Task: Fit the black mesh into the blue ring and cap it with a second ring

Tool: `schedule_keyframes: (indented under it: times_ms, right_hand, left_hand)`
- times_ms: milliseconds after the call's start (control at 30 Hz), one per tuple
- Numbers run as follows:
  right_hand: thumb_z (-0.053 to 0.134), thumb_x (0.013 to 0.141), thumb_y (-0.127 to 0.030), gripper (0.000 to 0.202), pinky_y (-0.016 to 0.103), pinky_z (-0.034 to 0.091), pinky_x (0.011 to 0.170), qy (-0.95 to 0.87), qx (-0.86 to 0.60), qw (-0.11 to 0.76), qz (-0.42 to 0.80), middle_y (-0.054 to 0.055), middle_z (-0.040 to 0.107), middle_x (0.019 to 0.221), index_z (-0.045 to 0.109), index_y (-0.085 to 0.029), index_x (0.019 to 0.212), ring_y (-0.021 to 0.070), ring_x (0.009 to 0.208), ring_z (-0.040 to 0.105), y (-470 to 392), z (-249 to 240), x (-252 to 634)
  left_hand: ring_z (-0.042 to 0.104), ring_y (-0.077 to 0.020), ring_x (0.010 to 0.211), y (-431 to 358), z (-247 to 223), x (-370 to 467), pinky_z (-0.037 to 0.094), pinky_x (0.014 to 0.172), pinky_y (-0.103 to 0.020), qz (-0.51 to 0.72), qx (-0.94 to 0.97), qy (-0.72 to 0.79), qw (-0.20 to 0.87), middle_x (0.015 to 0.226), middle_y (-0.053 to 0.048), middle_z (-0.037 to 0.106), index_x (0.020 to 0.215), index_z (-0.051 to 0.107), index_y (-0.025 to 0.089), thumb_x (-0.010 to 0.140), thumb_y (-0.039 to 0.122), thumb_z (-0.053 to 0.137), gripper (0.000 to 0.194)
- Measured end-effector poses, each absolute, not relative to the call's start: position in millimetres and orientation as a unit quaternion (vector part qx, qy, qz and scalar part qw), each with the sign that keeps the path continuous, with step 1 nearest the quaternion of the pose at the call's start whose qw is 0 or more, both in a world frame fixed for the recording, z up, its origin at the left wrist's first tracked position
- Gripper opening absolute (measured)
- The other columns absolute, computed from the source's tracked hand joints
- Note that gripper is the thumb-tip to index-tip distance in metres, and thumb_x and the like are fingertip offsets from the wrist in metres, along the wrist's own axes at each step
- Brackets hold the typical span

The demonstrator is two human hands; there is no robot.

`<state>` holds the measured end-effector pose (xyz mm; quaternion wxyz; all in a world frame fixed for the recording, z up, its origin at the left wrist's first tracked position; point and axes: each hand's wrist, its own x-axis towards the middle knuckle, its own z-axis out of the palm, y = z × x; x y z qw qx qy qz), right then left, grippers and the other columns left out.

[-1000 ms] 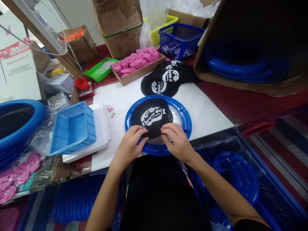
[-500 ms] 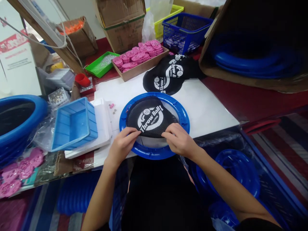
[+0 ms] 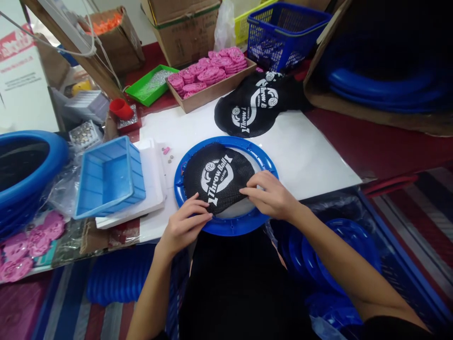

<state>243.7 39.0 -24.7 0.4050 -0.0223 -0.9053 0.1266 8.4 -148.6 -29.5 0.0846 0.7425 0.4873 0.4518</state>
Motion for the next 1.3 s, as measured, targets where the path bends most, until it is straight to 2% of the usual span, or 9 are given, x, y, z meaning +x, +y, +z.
schedule_keyframes:
  times_ms: [100, 200, 333, 500, 633, 833, 900, 1067, 1300]
  right_hand:
    - [0.065, 0.088, -0.003, 0.04, 0.044, 0.054, 0.079, -0.893, -0.034, 0.441, 0.085, 0.007, 0.07, 0.107, 0.07, -0.03, 0.117, 0.025, 0.099, 0.064, 41.1, -28.9, 248.6]
    - [0.066, 0.088, -0.003, 0.042, 0.045, 0.056, 0.081, -0.897, -0.044, 0.436, 0.062, 0.004, 0.075, 0.107, 0.071, -0.034, 0.115, 0.0242, 0.099, 0.069, 35.8, -32.4, 253.3]
    - [0.065, 0.089, -0.003, 0.039, 0.043, 0.055, 0.075, -0.887, -0.075, 0.443, 0.109, 0.003, 0.077, 0.099, 0.073, -0.032, 0.113, 0.0218, 0.088, 0.071, 26.7, -35.5, 257.8]
    - [0.067, 0.092, -0.006, 0.028, 0.047, 0.056, 0.086, -0.901, -0.055, 0.383, 0.195, 0.004, 0.079, 0.101, 0.074, -0.028, 0.107, 0.0232, 0.098, 0.073, 17.9, -36.5, 267.9]
    - [0.072, 0.088, -0.004, 0.025, 0.046, 0.056, 0.083, -0.878, -0.065, 0.42, 0.222, 0.004, 0.08, 0.093, 0.074, -0.024, 0.104, 0.022, 0.089, 0.074, 10.8, -42.1, 274.0]
    - [0.075, 0.086, -0.007, 0.026, 0.047, 0.059, 0.077, -0.843, -0.093, 0.452, 0.276, 0.001, 0.078, 0.083, 0.077, -0.029, 0.099, 0.0226, 0.081, 0.073, 10.9, -45.7, 274.7]
    - [0.075, 0.086, -0.006, 0.028, 0.047, 0.062, 0.076, -0.829, -0.101, 0.457, 0.304, 0.002, 0.077, 0.084, 0.078, -0.029, 0.103, 0.0235, 0.083, 0.072, 14.4, -45.7, 277.5]
    - [0.074, 0.087, -0.005, 0.033, 0.051, 0.066, 0.086, -0.843, -0.07, 0.428, 0.32, 0.003, 0.077, 0.091, 0.079, -0.03, 0.108, 0.0241, 0.092, 0.072, 24.4, -45.0, 287.1]
    - [0.073, 0.088, -0.004, 0.035, 0.047, 0.067, 0.081, -0.851, -0.045, 0.402, 0.336, 0.005, 0.079, 0.1, 0.079, -0.03, 0.111, 0.0271, 0.105, 0.073, 28.2, -46.0, 291.5]
  left_hand:
    - [0.069, -0.0193, 0.104, -153.7, -31.2, 10.9, 0.058, 0.107, -0.057, 0.451, 0.733, 0.503, 0.076, 0.101, -0.004, 0.069, 0.118, 0.07, 0.022, 0.094, 0.0, 0.067, 0.033]
    - [0.067, -0.0213, 0.108, -153.7, -31.6, 13.3, 0.061, 0.1, -0.05, 0.428, 0.722, 0.538, 0.074, 0.109, -0.007, 0.068, 0.123, 0.069, 0.022, 0.093, 0.005, 0.071, 0.035]
    - [0.066, -0.0232, 0.111, -152.2, -31.3, 12.6, 0.062, 0.095, -0.046, 0.413, 0.729, 0.54, 0.083, 0.113, -0.009, 0.068, 0.127, 0.068, 0.024, 0.094, 0.006, 0.07, 0.037]
    - [0.066, -0.0219, 0.107, -151.7, -30.4, 12.1, 0.061, 0.092, -0.043, 0.433, 0.718, 0.535, 0.104, 0.108, -0.007, 0.069, 0.119, 0.071, 0.024, 0.094, 0.006, 0.071, 0.031]
    - [0.065, -0.0215, 0.106, -150.1, -26.8, 14.1, 0.06, 0.091, -0.042, 0.44, 0.703, 0.544, 0.128, 0.108, -0.007, 0.069, 0.116, 0.072, 0.023, 0.094, 0.006, 0.071, 0.028]
    - [0.065, -0.0207, 0.103, -149.4, -21.4, 16.7, 0.058, 0.088, -0.04, 0.436, 0.689, 0.56, 0.147, 0.106, -0.007, 0.068, 0.112, 0.073, 0.023, 0.094, 0.006, 0.07, 0.024]
    - [0.065, -0.0204, 0.101, -149.3, -21.7, 15.0, 0.059, 0.087, -0.04, 0.438, 0.687, 0.559, 0.152, 0.105, -0.006, 0.068, 0.111, 0.073, 0.023, 0.094, 0.007, 0.071, 0.023]
    - [0.065, -0.0206, 0.101, -148.2, -26.6, 5.8, 0.059, 0.085, -0.038, 0.435, 0.706, 0.54, 0.144, 0.102, -0.005, 0.066, 0.114, 0.074, 0.025, 0.094, 0.011, 0.074, 0.025]
    - [0.063, -0.0224, 0.106, -149.3, -23.2, 2.7, 0.057, 0.091, -0.042, 0.412, 0.731, 0.522, 0.152, 0.102, -0.007, 0.068, 0.111, 0.071, 0.023, 0.097, 0.008, 0.067, 0.021]
